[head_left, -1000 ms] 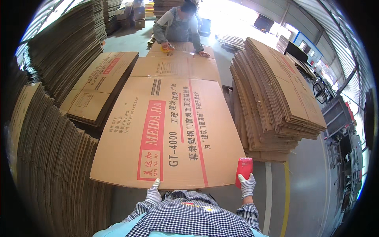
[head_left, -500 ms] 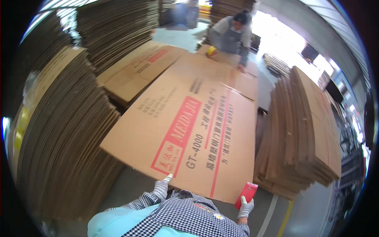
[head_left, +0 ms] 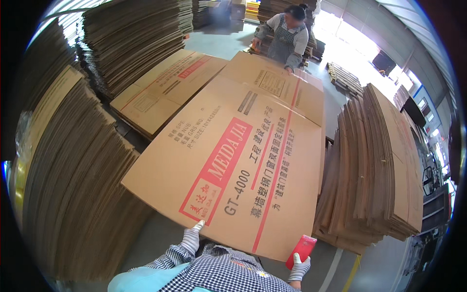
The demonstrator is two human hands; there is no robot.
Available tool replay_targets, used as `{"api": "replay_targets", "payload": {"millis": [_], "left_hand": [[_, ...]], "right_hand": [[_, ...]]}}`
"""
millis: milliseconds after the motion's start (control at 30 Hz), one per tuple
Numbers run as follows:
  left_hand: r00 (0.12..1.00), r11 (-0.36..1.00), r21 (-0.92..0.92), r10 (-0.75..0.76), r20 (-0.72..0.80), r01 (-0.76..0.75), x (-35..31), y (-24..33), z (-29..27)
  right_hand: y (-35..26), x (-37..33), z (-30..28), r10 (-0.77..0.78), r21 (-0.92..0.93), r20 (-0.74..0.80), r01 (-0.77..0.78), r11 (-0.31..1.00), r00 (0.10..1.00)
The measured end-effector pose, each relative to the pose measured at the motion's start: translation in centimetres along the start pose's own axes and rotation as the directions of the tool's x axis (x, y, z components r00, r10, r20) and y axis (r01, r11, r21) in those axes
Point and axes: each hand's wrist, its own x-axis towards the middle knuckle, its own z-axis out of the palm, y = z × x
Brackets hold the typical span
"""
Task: Sealing flattened cardboard boxes using a tape dispenser.
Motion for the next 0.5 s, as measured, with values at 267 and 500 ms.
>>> {"api": "replay_targets", "payload": {"millis": [267, 500], "left_hand": [[0.899, 0.915, -0.157, -0.313, 0.306, 0.372, 9.3, -6.6, -2.0], [0.956, 0.910, 0.304, -0.295, 0.000, 0.280, 10.5, -7.1, -0.8]], "right_hand": [[-7.8, -13.1, -5.2, -0.126, -0.178, -0.015, 0.121, 0.977, 0.992], [-7.2, -19.9, -10.6, -0.077, -0.291, -0.007, 0.072, 0.954, 0.997]]}}
